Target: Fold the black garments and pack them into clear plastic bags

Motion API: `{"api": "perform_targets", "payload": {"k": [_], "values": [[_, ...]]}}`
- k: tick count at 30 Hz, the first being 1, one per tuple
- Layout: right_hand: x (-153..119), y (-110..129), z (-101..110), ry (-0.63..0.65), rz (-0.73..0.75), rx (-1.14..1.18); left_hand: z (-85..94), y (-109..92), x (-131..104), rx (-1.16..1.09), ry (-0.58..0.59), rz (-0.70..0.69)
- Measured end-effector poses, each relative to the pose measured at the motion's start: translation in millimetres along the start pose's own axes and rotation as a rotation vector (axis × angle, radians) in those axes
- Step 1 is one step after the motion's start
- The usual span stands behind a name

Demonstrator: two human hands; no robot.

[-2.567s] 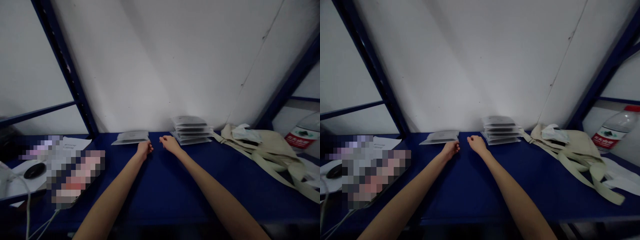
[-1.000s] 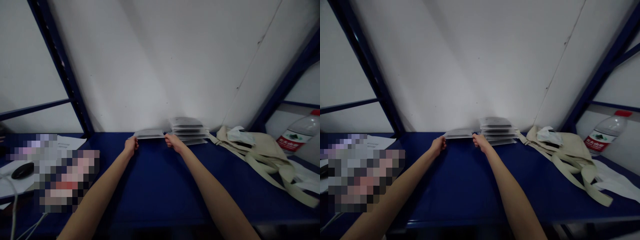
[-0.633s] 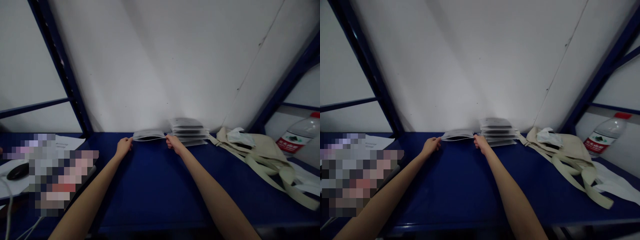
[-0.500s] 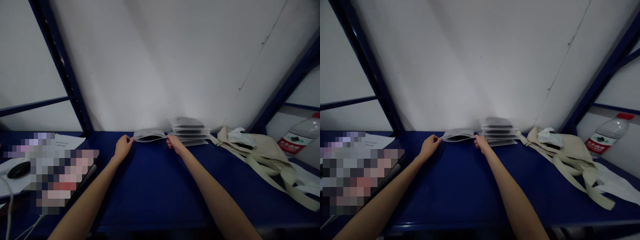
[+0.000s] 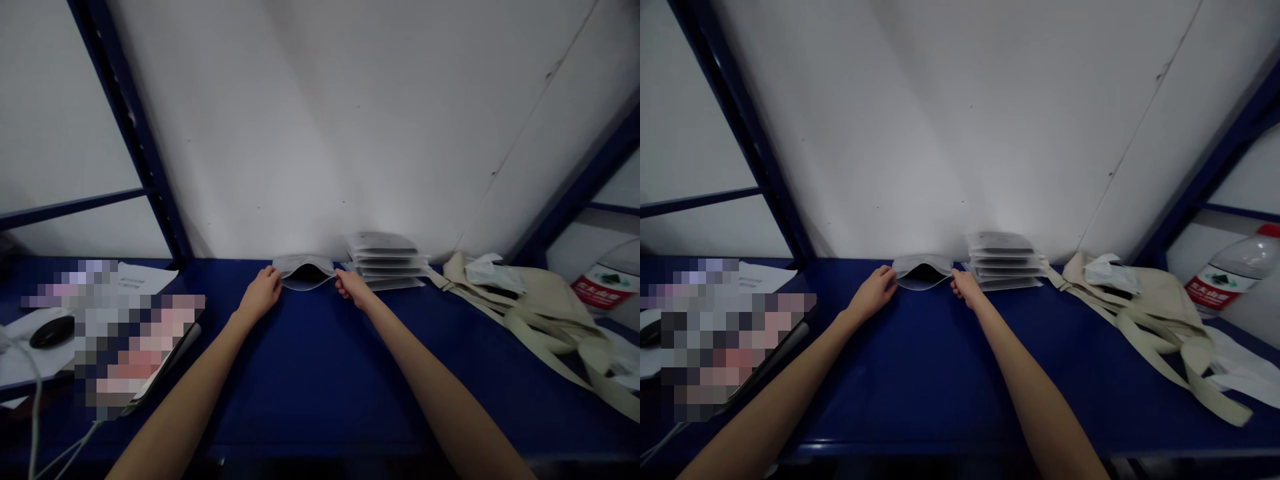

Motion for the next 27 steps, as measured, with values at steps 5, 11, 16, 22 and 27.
{"api": "perform_targets", "payload": {"k": [5,11,16,22,27], "values": [[-1.0,0.7,0.6,0.045,-0.03,-0.189,-10.1,-1.1,-0.2,0.085,0.051,-0.032],[-22.7,18.9,-33.2,0.299,0.093,-0.5,-12.6,1.9,1.5,0.091,0.027,0.032],[-53.1,60.8,-69.4,0.073,0.662,-1.021,-17.7,-1.5,1.9,0.06,0.052,-0.018],[-39.2,43.5,-84.1,0.02,0.687,-1.311,-23.2,-0.9,3.7,0.031,0.054,-0.065],[-23.8,34.6,-78.1,-0.008,0.606,-1.304,-26.8,1.0,4.2,0.011,0.064,-0.063]]}}
Point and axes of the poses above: each hand's wrist, its own x-axis towards the middle knuckle, its own z-axis out of the back of the hand, y = z × x, the point moved 8 cm from there along x, towards the middle knuckle, and after that the axes turned 8 degrees about y, right-handed, at the moved point
